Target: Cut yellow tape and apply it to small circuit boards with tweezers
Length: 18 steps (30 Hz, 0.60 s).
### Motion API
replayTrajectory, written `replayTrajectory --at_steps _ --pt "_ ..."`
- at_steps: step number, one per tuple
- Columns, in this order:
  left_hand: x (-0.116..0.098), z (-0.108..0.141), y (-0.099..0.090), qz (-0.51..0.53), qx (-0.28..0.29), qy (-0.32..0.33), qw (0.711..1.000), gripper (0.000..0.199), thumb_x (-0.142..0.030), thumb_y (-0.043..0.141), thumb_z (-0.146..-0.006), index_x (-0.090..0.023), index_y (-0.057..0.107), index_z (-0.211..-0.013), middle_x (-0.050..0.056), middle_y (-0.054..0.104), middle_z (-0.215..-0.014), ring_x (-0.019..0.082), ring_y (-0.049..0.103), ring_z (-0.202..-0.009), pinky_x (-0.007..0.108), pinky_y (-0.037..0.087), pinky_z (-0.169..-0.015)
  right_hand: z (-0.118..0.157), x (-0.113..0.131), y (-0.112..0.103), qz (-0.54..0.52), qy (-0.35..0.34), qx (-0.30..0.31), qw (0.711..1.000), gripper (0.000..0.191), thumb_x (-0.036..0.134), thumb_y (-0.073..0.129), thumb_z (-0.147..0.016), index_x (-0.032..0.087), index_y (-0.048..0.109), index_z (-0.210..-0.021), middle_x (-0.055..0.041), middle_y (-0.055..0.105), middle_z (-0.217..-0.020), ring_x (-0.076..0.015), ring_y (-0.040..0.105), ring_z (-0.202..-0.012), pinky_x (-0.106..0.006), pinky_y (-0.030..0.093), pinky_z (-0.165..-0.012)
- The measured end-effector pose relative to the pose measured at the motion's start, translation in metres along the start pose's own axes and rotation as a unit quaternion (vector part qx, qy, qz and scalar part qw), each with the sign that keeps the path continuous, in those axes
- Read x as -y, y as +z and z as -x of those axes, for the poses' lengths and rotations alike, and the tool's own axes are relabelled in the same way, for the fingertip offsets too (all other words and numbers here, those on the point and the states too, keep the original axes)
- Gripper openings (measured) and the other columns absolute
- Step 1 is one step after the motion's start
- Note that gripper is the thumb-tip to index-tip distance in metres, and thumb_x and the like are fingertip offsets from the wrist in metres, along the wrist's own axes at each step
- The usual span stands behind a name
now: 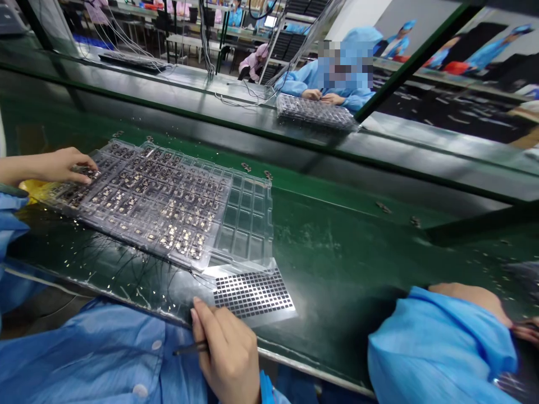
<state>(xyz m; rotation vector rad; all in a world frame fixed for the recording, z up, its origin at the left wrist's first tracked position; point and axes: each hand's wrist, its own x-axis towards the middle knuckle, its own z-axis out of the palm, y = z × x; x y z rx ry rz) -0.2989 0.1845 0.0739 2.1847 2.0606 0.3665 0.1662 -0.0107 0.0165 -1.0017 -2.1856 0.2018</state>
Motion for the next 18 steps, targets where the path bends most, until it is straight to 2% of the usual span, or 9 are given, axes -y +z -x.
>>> replayTrajectory --at_steps 2,5,8,9,11,13,14,15,18 --pt "-0.001 0.004 -0.002 0.008 0.028 0.014 0.999 0.094 -0.101 0.047 -0.037 -0.020 0.069 -0.079 0.006 0.070 -0.081 0.024 0.062 -0.086 0.040 0.053 -0.086 0.001 0.000 -0.001 0.001 0.003 0.004 1.000 0.021 0.009 0.054 -0.094 0.011 0.065 -0.112 -0.0044 0.067 -0.066 -0.0148 0.061 -0.053 -0.026 0.046 -0.050" --pt "-0.007 0.020 -0.008 0.011 0.042 0.007 0.999 0.084 -0.096 0.041 -0.060 -0.020 0.064 -0.087 0.003 0.069 -0.087 0.020 0.062 -0.082 0.041 0.052 -0.087 0.001 -0.001 -0.002 -0.011 0.010 0.001 1.000 0.021 0.008 0.055 -0.094 0.011 0.065 -0.111 -0.0050 0.068 -0.067 -0.0152 0.062 -0.054 -0.026 0.046 -0.050" --pt "-0.030 0.046 -0.015 0.042 -0.071 -0.034 0.996 0.053 -0.071 0.050 -0.083 -0.021 0.060 -0.099 0.000 0.064 -0.087 0.015 0.060 -0.080 0.037 0.051 -0.088 -0.002 -0.001 -0.002 -0.046 0.020 -0.013 0.999 0.023 0.006 0.056 -0.092 0.013 0.066 -0.112 -0.0054 0.070 -0.071 -0.0155 0.064 -0.055 -0.026 0.049 -0.051" --pt "-0.044 0.056 -0.017 0.071 -0.122 -0.043 0.989 0.043 -0.061 0.057 -0.085 -0.021 0.060 -0.099 -0.001 0.063 -0.086 0.014 0.059 -0.078 0.034 0.052 -0.085 -0.004 0.000 -0.001 -0.063 0.026 -0.018 0.998 0.024 0.006 0.056 -0.092 0.015 0.066 -0.112 -0.0055 0.072 -0.073 -0.0154 0.065 -0.056 -0.026 0.050 -0.053" --pt "-0.079 0.079 -0.018 0.155 -0.143 -0.036 0.977 0.032 -0.043 0.065 -0.083 -0.021 0.059 -0.106 0.000 0.066 -0.088 0.014 0.062 -0.079 0.029 0.053 -0.077 -0.011 0.004 0.000 -0.104 0.049 -0.028 0.993 0.023 0.007 0.057 -0.091 0.018 0.067 -0.109 -0.0047 0.074 -0.075 -0.0153 0.068 -0.057 -0.026 0.053 -0.055" --pt "-0.120 0.102 -0.011 0.265 -0.084 -0.008 0.961 0.039 -0.036 0.069 -0.079 -0.023 0.057 -0.114 0.001 0.070 -0.083 0.015 0.067 -0.072 0.026 0.055 -0.064 -0.020 0.010 0.002 -0.158 0.087 -0.031 0.983 0.020 0.009 0.057 -0.092 0.020 0.069 -0.104 -0.0043 0.076 -0.077 -0.0161 0.070 -0.062 -0.026 0.055 -0.058" --pt "-0.140 0.112 -0.004 0.318 -0.012 0.033 0.947 0.042 -0.032 0.066 -0.082 -0.024 0.053 -0.121 0.001 0.072 -0.082 0.017 0.070 -0.071 0.027 0.057 -0.063 -0.025 0.014 0.004 -0.188 0.110 -0.034 0.975 0.018 0.011 0.057 -0.092 0.020 0.070 -0.101 -0.0042 0.076 -0.077 -0.0168 0.072 -0.065 -0.026 0.057 -0.060" --pt "-0.158 0.122 0.004 0.337 0.059 0.080 0.936 0.045 -0.029 0.063 -0.085 -0.026 0.049 -0.127 0.001 0.073 -0.085 0.017 0.072 -0.075 0.027 0.059 -0.067 -0.029 0.018 0.006 -0.218 0.134 -0.036 0.966 0.017 0.014 0.057 -0.093 0.020 0.070 -0.101 -0.0042 0.077 -0.078 -0.0176 0.073 -0.068 -0.026 0.057 -0.061" --pt "-0.202 0.144 0.031 0.303 0.162 0.234 0.909 0.050 -0.021 0.055 -0.092 -0.031 0.044 -0.139 0.002 0.074 -0.106 0.017 0.073 -0.093 0.026 0.058 -0.084 -0.040 0.026 0.013 -0.282 0.201 -0.034 0.937 0.012 0.022 0.059 -0.093 0.020 0.070 -0.098 -0.0030 0.076 -0.077 -0.0171 0.072 -0.067 -0.024 0.057 -0.061"
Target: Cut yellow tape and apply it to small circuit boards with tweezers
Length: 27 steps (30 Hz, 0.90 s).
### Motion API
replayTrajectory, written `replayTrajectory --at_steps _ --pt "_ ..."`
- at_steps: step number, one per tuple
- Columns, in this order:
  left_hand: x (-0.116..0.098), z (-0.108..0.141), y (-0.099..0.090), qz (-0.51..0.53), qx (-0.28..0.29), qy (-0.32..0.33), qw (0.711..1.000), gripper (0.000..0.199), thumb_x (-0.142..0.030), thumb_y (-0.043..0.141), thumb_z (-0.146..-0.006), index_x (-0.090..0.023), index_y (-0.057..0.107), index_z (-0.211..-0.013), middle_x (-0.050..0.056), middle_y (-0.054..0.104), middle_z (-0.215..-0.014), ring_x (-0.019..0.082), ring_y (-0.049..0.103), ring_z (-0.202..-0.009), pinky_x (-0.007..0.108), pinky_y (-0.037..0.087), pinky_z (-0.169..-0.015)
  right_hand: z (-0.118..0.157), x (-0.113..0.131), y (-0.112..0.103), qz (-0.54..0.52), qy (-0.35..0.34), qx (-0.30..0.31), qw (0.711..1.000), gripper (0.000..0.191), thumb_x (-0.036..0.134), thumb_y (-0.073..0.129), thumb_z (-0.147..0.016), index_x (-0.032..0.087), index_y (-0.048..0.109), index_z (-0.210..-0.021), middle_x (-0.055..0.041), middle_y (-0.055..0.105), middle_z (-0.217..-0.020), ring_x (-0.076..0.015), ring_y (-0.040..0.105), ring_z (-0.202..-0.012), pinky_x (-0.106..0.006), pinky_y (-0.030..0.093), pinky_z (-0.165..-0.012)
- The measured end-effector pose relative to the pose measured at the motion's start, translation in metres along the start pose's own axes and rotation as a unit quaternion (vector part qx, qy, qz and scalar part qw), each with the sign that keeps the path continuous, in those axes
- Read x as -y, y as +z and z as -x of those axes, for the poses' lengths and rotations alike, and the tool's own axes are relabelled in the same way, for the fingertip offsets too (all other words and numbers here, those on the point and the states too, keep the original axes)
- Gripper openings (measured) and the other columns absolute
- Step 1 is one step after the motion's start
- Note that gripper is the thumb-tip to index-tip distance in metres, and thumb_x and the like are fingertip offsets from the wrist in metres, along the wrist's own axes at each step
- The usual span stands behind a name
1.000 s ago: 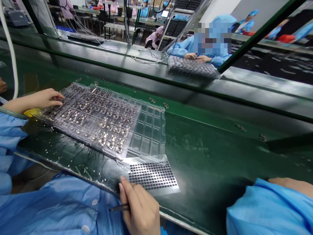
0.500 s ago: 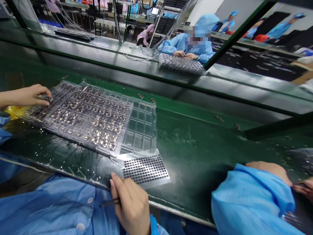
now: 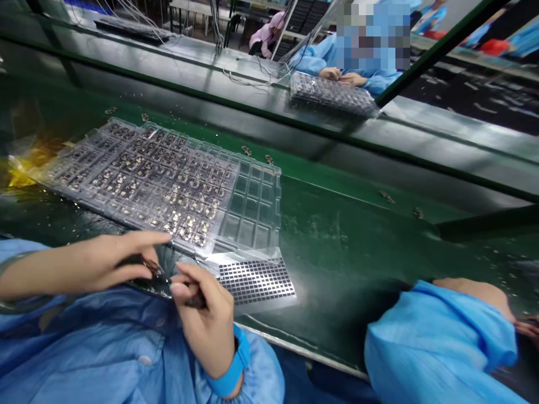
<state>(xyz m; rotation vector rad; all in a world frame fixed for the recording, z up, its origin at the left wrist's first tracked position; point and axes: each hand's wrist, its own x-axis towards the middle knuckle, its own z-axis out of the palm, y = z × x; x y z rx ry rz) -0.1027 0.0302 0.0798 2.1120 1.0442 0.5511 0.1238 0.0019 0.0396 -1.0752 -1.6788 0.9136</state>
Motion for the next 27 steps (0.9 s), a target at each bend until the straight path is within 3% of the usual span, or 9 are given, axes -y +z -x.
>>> replayTrajectory --at_steps 2,4,7,10,12,15,20,27 --pt "-0.005 -0.005 0.021 -0.011 0.017 0.050 0.999 0.052 -0.018 0.053 -0.093 -0.029 0.041 -0.143 0.005 0.069 -0.125 0.019 0.070 -0.107 0.026 0.055 -0.093 -0.002 0.000 0.004 -0.010 0.036 0.000 0.999 0.013 0.026 0.059 -0.093 0.020 0.069 -0.087 -0.0008 0.072 -0.069 -0.0148 0.067 -0.059 -0.023 0.053 -0.055" --pt "-0.007 -0.008 0.032 0.005 0.012 0.053 0.998 0.054 -0.018 0.052 -0.095 -0.027 0.037 -0.145 0.006 0.067 -0.128 0.018 0.067 -0.112 0.026 0.053 -0.095 0.000 -0.004 0.005 -0.006 0.071 -0.010 0.997 0.021 0.029 0.058 -0.094 0.019 0.066 -0.078 0.0010 0.066 -0.062 -0.0131 0.059 -0.053 -0.023 0.048 -0.051" --pt "-0.006 -0.009 0.038 0.069 0.006 -0.009 0.998 0.050 -0.021 0.053 -0.095 -0.025 0.038 -0.142 0.004 0.072 -0.110 0.014 0.071 -0.093 0.023 0.056 -0.085 0.007 -0.012 0.003 -0.012 0.125 -0.062 0.990 0.025 0.034 0.058 -0.094 0.018 0.064 -0.075 0.0013 0.061 -0.060 -0.0131 0.055 -0.053 -0.024 0.046 -0.051" --pt "-0.004 -0.006 0.041 0.108 -0.001 -0.075 0.991 0.029 -0.026 0.054 -0.094 -0.022 0.056 -0.122 0.000 0.072 -0.089 0.012 0.069 -0.074 0.021 0.055 -0.068 0.013 -0.016 0.001 -0.018 0.159 -0.120 0.980 0.025 0.036 0.060 -0.092 0.018 0.063 -0.075 0.0012 0.061 -0.061 -0.0138 0.056 -0.055 -0.025 0.047 -0.052" --pt "-0.004 -0.004 0.044 0.116 0.000 -0.101 0.988 0.017 -0.030 0.054 -0.094 -0.022 0.063 -0.105 -0.001 0.070 -0.078 0.012 0.066 -0.067 0.020 0.051 -0.060 0.015 -0.016 0.002 -0.023 0.168 -0.135 0.976 0.024 0.036 0.061 -0.091 0.018 0.063 -0.075 0.0017 0.061 -0.061 -0.0135 0.057 -0.054 -0.024 0.047 -0.051" --pt "-0.003 -0.003 0.048 0.134 0.007 -0.125 0.983 0.016 -0.032 0.052 -0.094 -0.022 0.065 -0.094 -0.002 0.069 -0.073 0.012 0.064 -0.063 0.021 0.048 -0.057 0.016 -0.014 0.002 -0.053 0.165 -0.125 0.977 0.022 0.034 0.061 -0.092 0.018 0.064 -0.077 0.0012 0.065 -0.062 -0.0127 0.058 -0.053 -0.024 0.047 -0.051" --pt "-0.004 -0.006 0.050 0.164 0.011 -0.140 0.976 0.019 -0.033 0.051 -0.094 -0.020 0.064 -0.093 -0.001 0.068 -0.073 0.012 0.063 -0.064 0.022 0.046 -0.058 0.015 -0.010 0.001 -0.106 0.155 -0.068 0.980 0.010 0.029 0.066 -0.089 0.019 0.067 -0.084 0.0017 0.068 -0.061 -0.0116 0.058 -0.048 -0.023 0.047 -0.048" --pt "-0.009 -0.008 0.052 0.223 -0.020 -0.177 0.959 0.021 -0.033 0.048 -0.094 -0.016 0.061 -0.095 -0.006 0.052 -0.061 0.008 0.046 -0.050 0.019 0.036 -0.048 0.016 -0.008 0.005 -0.119 0.163 -0.111 0.973 0.009 0.025 0.066 -0.090 0.021 0.066 -0.082 0.0020 0.070 -0.060 -0.0129 0.064 -0.053 -0.022 0.051 -0.052"
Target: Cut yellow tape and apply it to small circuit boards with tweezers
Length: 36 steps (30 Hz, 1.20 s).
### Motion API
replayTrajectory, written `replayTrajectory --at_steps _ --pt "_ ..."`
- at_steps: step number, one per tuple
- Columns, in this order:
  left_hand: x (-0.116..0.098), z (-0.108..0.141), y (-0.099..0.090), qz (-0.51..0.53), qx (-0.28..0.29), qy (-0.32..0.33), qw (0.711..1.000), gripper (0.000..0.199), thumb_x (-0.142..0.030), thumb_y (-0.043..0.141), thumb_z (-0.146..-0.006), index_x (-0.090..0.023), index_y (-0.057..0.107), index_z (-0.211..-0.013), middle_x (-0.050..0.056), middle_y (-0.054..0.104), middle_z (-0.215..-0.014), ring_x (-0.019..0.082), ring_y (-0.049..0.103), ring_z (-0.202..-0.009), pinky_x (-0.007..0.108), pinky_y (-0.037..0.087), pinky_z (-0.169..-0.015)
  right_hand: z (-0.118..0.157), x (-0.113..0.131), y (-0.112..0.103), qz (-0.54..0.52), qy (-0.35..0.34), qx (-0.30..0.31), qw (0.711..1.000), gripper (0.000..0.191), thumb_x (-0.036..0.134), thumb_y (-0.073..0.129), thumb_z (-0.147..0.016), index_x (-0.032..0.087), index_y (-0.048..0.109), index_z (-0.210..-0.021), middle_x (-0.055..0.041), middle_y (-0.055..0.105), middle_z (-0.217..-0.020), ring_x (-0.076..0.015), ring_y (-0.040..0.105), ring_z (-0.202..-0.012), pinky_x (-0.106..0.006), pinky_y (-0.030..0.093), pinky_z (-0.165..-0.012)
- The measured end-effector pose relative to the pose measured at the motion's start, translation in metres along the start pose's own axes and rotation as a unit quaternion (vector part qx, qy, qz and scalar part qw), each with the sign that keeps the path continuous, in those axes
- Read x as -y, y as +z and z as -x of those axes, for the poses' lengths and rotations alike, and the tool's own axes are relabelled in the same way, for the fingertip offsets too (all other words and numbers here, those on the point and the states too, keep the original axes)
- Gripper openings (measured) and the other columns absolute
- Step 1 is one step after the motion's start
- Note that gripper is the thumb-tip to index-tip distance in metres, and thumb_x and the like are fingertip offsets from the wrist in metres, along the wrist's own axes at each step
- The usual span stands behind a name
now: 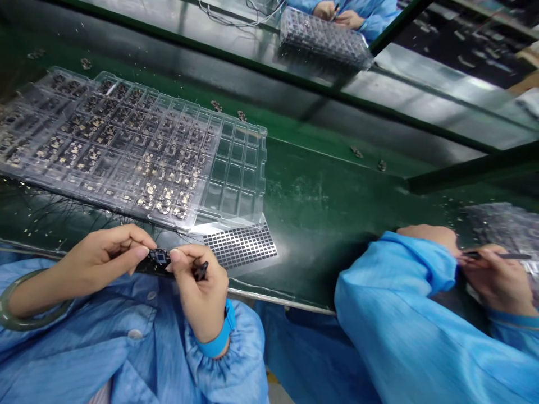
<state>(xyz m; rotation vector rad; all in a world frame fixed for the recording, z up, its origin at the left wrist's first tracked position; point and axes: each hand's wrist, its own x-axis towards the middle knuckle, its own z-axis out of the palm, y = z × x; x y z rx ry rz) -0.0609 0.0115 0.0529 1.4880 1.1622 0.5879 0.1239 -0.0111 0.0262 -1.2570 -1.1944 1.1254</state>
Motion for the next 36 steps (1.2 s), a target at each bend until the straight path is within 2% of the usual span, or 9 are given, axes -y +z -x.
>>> replayTrajectory --at_steps 4,7,12,23,26,28,31,33,36 --pt "0.000 0.000 0.003 0.056 -0.012 -0.010 0.998 0.019 -0.031 0.049 -0.094 -0.016 0.060 -0.093 -0.008 0.045 -0.059 0.007 0.040 -0.050 0.017 0.032 -0.046 0.001 -0.003 0.003 -0.005 -0.007 -0.019 1.000 0.007 0.024 0.067 -0.090 0.022 0.067 -0.083 0.0029 0.070 -0.060 -0.0121 0.064 -0.052 -0.021 0.050 -0.050" --pt "0.003 0.001 0.004 0.076 -0.016 -0.013 0.997 0.018 -0.030 0.050 -0.094 -0.016 0.060 -0.091 -0.007 0.046 -0.061 0.006 0.039 -0.050 0.017 0.031 -0.046 0.002 -0.005 0.005 -0.008 -0.012 -0.028 0.999 0.006 0.023 0.068 -0.090 0.023 0.068 -0.084 0.0031 0.070 -0.061 -0.0117 0.064 -0.052 -0.020 0.050 -0.049" --pt "0.008 0.000 0.005 0.070 -0.033 -0.010 0.997 0.020 -0.033 0.051 -0.093 -0.017 0.061 -0.088 -0.005 0.050 -0.065 0.007 0.043 -0.055 0.017 0.036 -0.050 0.004 -0.008 0.007 -0.019 -0.008 -0.039 0.999 0.005 0.024 0.068 -0.090 0.023 0.069 -0.085 0.0029 0.070 -0.062 -0.0122 0.065 -0.053 -0.021 0.052 -0.052" --pt "0.010 0.000 0.002 0.042 -0.037 0.007 0.998 0.018 -0.028 0.053 -0.090 -0.016 0.062 -0.080 -0.008 0.040 -0.055 0.006 0.036 -0.046 0.017 0.028 -0.044 0.008 -0.008 0.010 -0.041 0.013 -0.032 0.999 0.007 0.026 0.069 -0.090 0.022 0.069 -0.084 0.0022 0.070 -0.061 -0.0131 0.064 -0.053 -0.023 0.051 -0.052" --pt "0.008 0.002 0.001 0.038 -0.027 0.013 0.999 0.017 -0.026 0.053 -0.090 -0.016 0.061 -0.078 -0.009 0.038 -0.053 0.005 0.034 -0.046 0.016 0.026 -0.043 0.007 -0.006 0.002 -0.065 0.015 0.002 0.998 0.007 0.027 0.068 -0.090 0.022 0.071 -0.085 0.0012 0.070 -0.064 -0.0123 0.061 -0.052 -0.023 0.048 -0.050" --pt "0.008 0.003 0.001 0.038 -0.020 0.008 0.999 0.016 -0.025 0.054 -0.090 -0.017 0.061 -0.079 -0.009 0.037 -0.053 0.005 0.035 -0.047 0.016 0.026 -0.044 0.002 -0.005 -0.010 -0.116 -0.005 0.002 0.993 0.013 0.032 0.067 -0.089 0.022 0.074 -0.084 -0.0003 0.070 -0.067 -0.0113 0.057 -0.051 -0.023 0.046 -0.049" --pt "0.008 0.004 0.001 0.030 0.001 0.000 1.000 0.015 -0.024 0.055 -0.089 -0.017 0.060 -0.078 -0.009 0.037 -0.054 0.005 0.035 -0.048 0.016 0.028 -0.046 -0.011 -0.005 -0.034 -0.189 -0.025 -0.071 0.979 0.024 0.041 0.066 -0.086 0.021 0.075 -0.077 -0.0026 0.072 -0.079 -0.0131 0.063 -0.064 -0.024 0.053 -0.059" --pt "0.008 0.002 0.002 0.017 0.033 0.000 0.999 0.015 -0.024 0.054 -0.090 -0.017 0.061 -0.078 -0.008 0.041 -0.055 0.006 0.037 -0.050 0.016 0.031 -0.047 -0.016 -0.009 -0.048 -0.187 -0.012 -0.121 0.975 0.033 0.049 0.061 -0.089 0.021 0.074 -0.076 -0.0029 0.073 -0.083 -0.0147 0.068 -0.072 -0.026 0.057 -0.065" --pt "0.008 -0.003 0.008 -0.020 0.089 0.032 0.995 0.014 -0.019 0.055 -0.088 -0.018 0.062 -0.076 -0.005 0.051 -0.067 0.007 0.046 -0.057 0.017 0.037 -0.052 -0.014 -0.019 -0.059 -0.135 0.009 -0.148 0.980 0.037 0.054 0.055 -0.094 0.022 0.070 -0.083 -0.0008 0.073 -0.076 -0.0143 0.070 -0.063 -0.026 0.059 -0.058"
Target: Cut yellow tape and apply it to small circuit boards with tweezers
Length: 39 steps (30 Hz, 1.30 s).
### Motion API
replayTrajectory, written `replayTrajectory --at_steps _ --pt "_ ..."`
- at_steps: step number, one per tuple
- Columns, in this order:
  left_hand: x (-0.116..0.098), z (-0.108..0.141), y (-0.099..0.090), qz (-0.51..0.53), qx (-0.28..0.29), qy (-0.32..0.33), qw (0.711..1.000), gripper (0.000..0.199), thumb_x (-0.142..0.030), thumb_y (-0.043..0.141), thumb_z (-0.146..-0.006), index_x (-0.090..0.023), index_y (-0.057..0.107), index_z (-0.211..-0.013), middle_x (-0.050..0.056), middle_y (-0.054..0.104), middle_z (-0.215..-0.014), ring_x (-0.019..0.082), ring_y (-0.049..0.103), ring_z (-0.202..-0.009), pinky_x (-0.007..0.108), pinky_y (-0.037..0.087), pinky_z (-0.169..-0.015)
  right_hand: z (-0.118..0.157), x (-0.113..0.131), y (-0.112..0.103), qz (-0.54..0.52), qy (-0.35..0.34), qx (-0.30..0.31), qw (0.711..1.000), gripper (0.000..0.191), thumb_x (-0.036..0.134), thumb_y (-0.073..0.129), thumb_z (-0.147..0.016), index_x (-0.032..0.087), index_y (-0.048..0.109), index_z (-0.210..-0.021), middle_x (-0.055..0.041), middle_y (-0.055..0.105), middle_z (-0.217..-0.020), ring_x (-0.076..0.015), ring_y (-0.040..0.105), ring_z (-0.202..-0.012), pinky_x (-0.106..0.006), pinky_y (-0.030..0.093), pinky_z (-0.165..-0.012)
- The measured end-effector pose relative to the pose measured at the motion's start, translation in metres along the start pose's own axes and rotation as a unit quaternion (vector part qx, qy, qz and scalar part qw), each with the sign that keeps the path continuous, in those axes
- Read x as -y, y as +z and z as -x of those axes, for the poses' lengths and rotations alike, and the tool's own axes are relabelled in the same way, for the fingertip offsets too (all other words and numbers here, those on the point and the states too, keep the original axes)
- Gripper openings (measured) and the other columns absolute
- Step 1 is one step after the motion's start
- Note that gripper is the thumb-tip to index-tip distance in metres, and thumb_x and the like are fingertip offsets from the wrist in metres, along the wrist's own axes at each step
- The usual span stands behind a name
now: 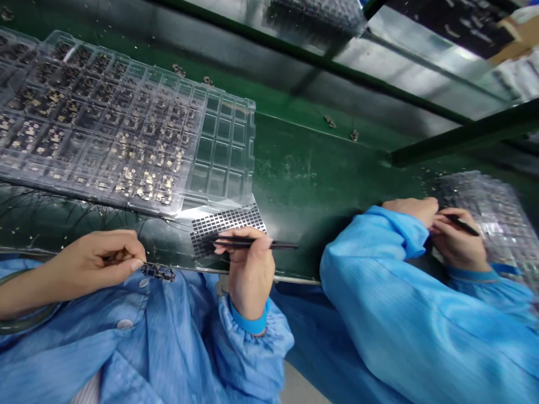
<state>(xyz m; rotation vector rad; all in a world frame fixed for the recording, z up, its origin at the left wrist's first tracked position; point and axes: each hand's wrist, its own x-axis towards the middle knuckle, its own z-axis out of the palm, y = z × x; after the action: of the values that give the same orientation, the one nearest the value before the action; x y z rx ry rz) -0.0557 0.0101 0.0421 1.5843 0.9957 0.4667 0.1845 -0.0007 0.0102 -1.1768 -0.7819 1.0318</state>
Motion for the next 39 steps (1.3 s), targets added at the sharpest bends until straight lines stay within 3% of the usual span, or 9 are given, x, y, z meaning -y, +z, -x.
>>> replayTrajectory --at_steps 4,8,13,27,39 --pt "0.001 -0.009 0.010 -0.017 0.032 0.028 0.999 0.013 -0.017 0.053 -0.087 -0.018 0.062 -0.077 0.001 0.062 -0.089 0.011 0.060 -0.079 0.020 0.047 -0.071 0.010 -0.009 -0.004 0.114 -0.006 0.005 0.993 0.018 0.039 0.071 -0.088 0.021 0.065 -0.087 -0.0008 0.075 -0.080 -0.0157 0.072 -0.062 -0.029 0.064 -0.060" --pt "0.000 -0.013 0.016 -0.021 0.072 0.005 0.997 0.013 -0.021 0.053 -0.089 -0.020 0.063 -0.081 0.005 0.068 -0.115 0.018 0.064 -0.108 0.028 0.047 -0.094 0.016 -0.011 -0.002 0.158 0.005 0.016 0.987 0.017 0.033 0.072 -0.086 0.021 0.061 -0.084 -0.0015 0.074 -0.077 -0.0179 0.074 -0.061 -0.032 0.067 -0.060" --pt "0.000 -0.015 0.014 -0.063 0.097 -0.022 0.993 0.014 -0.025 0.053 -0.089 -0.020 0.062 -0.080 0.010 0.064 -0.130 0.022 0.063 -0.117 0.033 0.046 -0.099 0.014 -0.013 -0.001 0.163 0.017 0.025 0.986 0.017 0.034 0.070 -0.087 0.021 0.059 -0.086 -0.0023 0.075 -0.079 -0.0201 0.076 -0.066 -0.034 0.068 -0.062" --pt "0.002 -0.019 0.013 -0.057 0.096 -0.029 0.993 0.015 -0.022 0.052 -0.089 -0.020 0.059 -0.077 0.008 0.069 -0.125 0.021 0.065 -0.113 0.030 0.048 -0.095 0.004 -0.020 0.005 0.224 0.003 0.040 0.974 0.013 0.033 0.067 -0.090 0.023 0.059 -0.088 -0.0006 0.073 -0.079 -0.0192 0.076 -0.066 -0.030 0.065 -0.059" --pt "0.006 -0.020 0.011 -0.043 0.104 -0.028 0.993 0.014 -0.021 0.052 -0.090 -0.021 0.060 -0.078 0.006 0.071 -0.120 0.022 0.058 -0.126 0.031 0.047 -0.097 0.002 -0.021 0.006 0.239 0.008 0.018 0.971 0.015 0.034 0.069 -0.088 0.024 0.059 -0.086 -0.0012 0.075 -0.077 -0.0199 0.076 -0.060 -0.030 0.064 -0.055"
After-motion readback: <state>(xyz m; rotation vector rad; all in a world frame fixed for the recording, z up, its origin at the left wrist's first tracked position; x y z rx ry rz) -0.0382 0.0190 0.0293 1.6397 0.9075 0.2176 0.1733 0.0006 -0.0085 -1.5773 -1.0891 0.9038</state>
